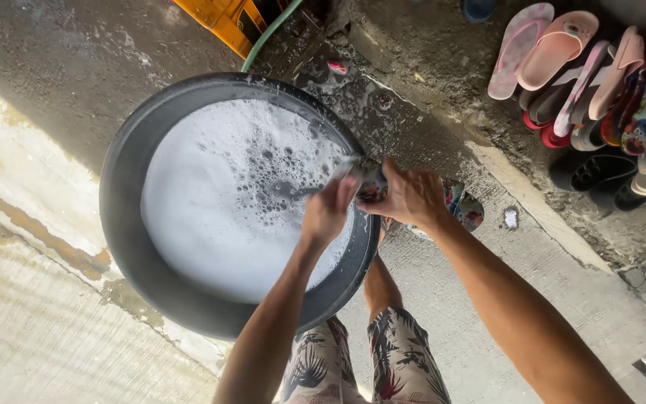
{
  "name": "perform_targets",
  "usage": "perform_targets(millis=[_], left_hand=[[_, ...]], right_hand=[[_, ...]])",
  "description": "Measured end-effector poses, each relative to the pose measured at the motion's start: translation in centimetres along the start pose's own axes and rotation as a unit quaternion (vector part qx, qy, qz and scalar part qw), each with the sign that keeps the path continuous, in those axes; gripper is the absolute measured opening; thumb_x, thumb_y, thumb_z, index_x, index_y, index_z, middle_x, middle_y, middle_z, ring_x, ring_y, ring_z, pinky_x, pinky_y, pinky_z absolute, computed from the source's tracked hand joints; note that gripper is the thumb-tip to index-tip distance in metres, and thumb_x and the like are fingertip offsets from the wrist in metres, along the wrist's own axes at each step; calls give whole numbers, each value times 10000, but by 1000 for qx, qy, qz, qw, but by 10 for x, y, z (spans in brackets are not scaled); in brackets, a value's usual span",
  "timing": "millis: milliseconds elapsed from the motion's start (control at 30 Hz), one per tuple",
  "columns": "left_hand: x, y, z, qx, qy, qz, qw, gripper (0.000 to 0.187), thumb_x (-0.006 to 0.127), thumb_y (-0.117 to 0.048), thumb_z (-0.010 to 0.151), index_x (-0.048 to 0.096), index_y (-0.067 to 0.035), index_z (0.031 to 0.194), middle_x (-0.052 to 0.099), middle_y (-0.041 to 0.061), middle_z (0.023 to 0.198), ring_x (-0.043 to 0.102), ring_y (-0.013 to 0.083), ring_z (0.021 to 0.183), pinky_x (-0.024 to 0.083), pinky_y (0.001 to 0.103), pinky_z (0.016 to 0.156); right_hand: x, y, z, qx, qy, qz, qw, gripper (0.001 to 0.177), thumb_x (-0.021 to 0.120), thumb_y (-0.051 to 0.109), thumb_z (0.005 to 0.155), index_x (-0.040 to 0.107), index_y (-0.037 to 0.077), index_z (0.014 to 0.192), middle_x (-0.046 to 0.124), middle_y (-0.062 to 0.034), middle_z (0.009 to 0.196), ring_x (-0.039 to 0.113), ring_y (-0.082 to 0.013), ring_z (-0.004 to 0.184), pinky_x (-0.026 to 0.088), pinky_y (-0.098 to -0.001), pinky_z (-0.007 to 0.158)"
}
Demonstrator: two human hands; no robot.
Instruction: Manually wash flip-flops and sandals in a basin of soapy water.
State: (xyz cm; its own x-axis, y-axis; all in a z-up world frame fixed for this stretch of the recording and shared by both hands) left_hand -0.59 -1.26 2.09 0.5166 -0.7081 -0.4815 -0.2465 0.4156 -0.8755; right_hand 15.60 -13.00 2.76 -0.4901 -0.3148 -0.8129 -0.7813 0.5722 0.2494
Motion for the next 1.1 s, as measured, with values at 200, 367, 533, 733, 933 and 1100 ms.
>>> perform_targets(millis=[200, 367, 533, 733, 933, 1100], left_hand=[[-32, 7, 27, -139, -48, -106, 983, 546, 410, -382, 1181, 678, 87, 1100, 697, 178, 738, 651, 129, 596, 494, 321, 443], [14, 43, 15, -263, -18, -149, 953, 525, 423, -469, 1109, 676, -11, 1155, 591, 52, 635, 519, 85, 440, 413, 261, 335], [-25, 54, -12, -445, 54, -337, 828, 624, 496, -540, 1063, 663, 32, 878, 495, 17, 580, 436, 94, 387, 379, 275, 321], [-6, 33, 15, -364, -16, -389, 846, 621, 459, -604, 971, 597, -32, 771, 628, 50, 564, 605, 153, 379, 494, 336, 330], [-11, 40, -3, -367, -2, -314, 876, 613, 501, -600, 1002, 619, -38, 787, 534, 16, 523, 457, 91, 341, 364, 286, 290], [-7, -6, 39, -434, -91, -410, 797, 586, 424, -630, 956, 581, -113, 730, 454, -68, 473, 407, 74, 325, 341, 292, 281]], right_hand=[[40, -8, 5, -62, -127, 74, 987, 785, 784, 740, 666, 563, 77, 1025, 555, 20, 599, 503, -126, 384, 386, -287, 320], [17, -2, 0, -34, -51, 82, 995, 795, 808, 737, 628, 573, 84, 1017, 581, -9, 590, 528, -152, 395, 425, -317, 325], [45, -12, 14, -44, -49, 71, 995, 706, 774, 738, 707, 561, 118, 967, 594, 3, 598, 532, -147, 422, 425, -344, 367], [35, -7, 14, -59, -60, 74, 994, 770, 816, 702, 602, 526, 98, 980, 591, -15, 600, 518, -144, 393, 410, -323, 306], [34, 3, 5, -62, -74, 137, 986, 952, 615, 852, 652, 481, 21, 1097, 609, -100, 625, 536, -177, 342, 457, -310, 254], [39, 30, 16, 144, -49, 489, 859, 618, 198, 609, 1022, 482, 67, 1106, 638, -116, 693, 594, -189, 407, 496, -351, 349]])
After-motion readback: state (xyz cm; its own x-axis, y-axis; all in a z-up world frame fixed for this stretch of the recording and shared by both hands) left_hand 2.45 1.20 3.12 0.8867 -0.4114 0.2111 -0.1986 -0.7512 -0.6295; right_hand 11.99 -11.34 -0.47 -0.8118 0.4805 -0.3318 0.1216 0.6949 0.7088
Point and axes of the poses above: each hand's wrist, its own z-axis towards the middle knuckle, its own x-axis out of the palm, y = z × x, the point moved 1 cm from there along z, towards the middle knuckle
